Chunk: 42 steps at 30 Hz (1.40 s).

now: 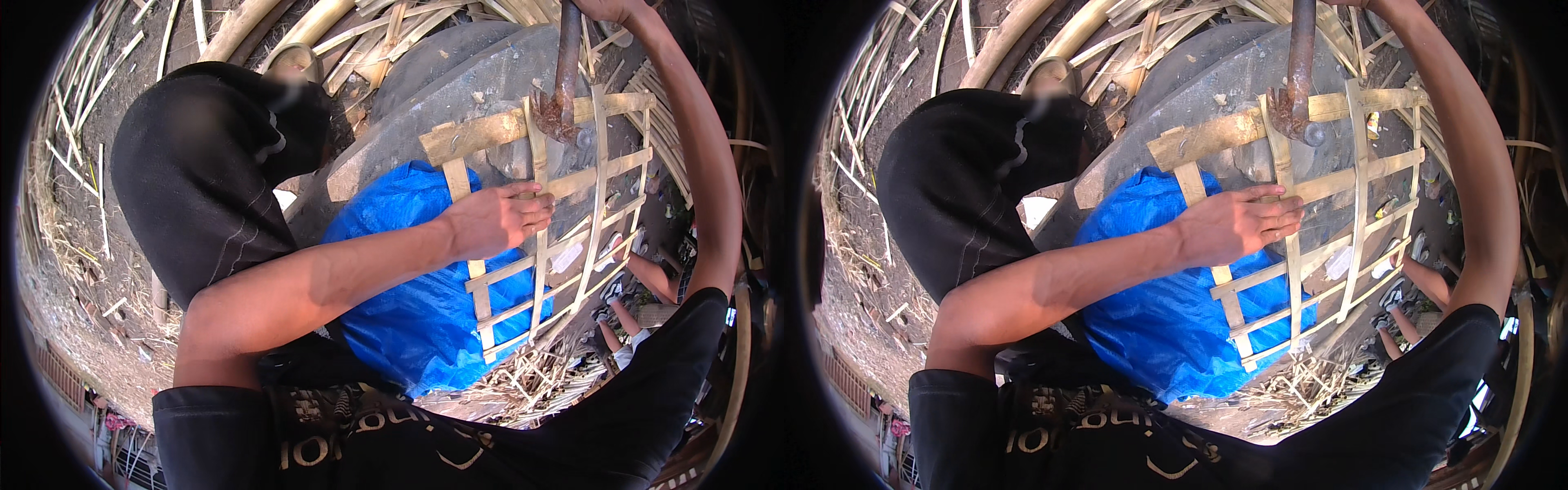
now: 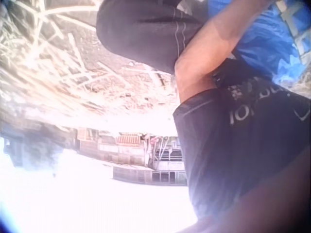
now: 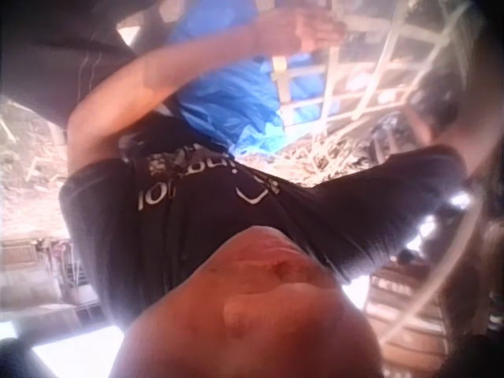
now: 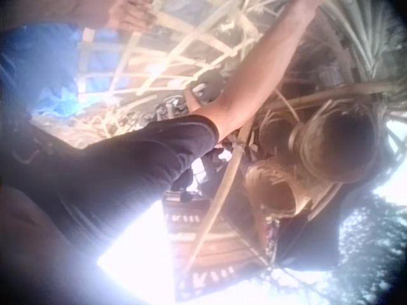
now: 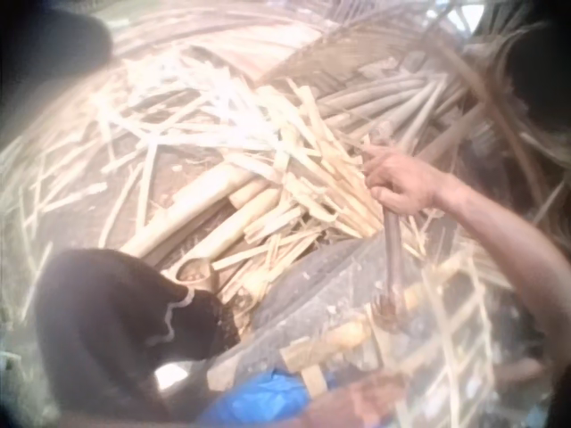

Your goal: The person constructs a bamboo frame by hammering bamboo strips onto a curved wooden mold. The person aligns the strips and uses a hammer to secure them together while rotating the mold.

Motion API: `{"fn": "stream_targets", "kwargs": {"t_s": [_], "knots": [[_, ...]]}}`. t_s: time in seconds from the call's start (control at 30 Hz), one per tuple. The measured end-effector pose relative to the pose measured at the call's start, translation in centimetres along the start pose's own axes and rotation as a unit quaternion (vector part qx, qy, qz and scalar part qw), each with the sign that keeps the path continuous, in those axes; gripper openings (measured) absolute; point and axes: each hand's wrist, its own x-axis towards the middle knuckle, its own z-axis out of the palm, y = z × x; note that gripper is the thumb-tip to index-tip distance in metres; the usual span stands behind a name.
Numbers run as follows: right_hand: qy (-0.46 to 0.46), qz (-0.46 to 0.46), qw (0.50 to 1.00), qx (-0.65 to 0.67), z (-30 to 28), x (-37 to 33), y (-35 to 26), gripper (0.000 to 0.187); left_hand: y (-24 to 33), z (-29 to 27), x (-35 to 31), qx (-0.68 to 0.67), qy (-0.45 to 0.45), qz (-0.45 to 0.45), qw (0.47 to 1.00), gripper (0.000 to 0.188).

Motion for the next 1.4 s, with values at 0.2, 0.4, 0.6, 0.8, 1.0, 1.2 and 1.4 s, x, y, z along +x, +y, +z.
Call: {"fn": "stream_targets", "kwargs": {"t_s": [0.2,0.4,0.6,0.8,1.0,1.2,1.4], "knots": [[0.029,0.026,0.999,-0.037,-1.2,-0.6,-1.6,0.023,-0.6,-0.2,0.1,-0.018,-0.025,0.005,1.0,0.055],[0.107,0.105,0.957,-0.247,-5.4,-6.4,-8.7,0.019,-0.1,0.2,0.1,0.021,-0.006,0.014,1.0,0.058],[0.199,0.233,0.885,-0.351,-2.4,-10.7,-15.9,0.02,-0.4,0.4,-0.2,0.058,0.007,0.034,0.998,0.059],[0.232,0.409,0.832,-0.296,1.2,-13.3,-17.0,0.026,-0.3,-0.2,0.2,0.014,0.007,0.046,0.999,0.061],[0.298,0.742,0.6,-0.002,4.6,-16.3,-21.7,0.07,-0.2,-1.1,0.6,0.048,-0.03,0.052,0.997,0.064],[0.375,0.772,0.452,0.244,11.4,-20.7,-34.2,0.075,0.5,-2.1,0.3,0.081,0.072,-0.091,0.99,0.076],[0.435,0.754,0.387,0.304,18.6,-18.4,-38.7,0.06,1.5,-3.8,0.6,0.104,0.101,-0.203,0.968,0.105]]}}
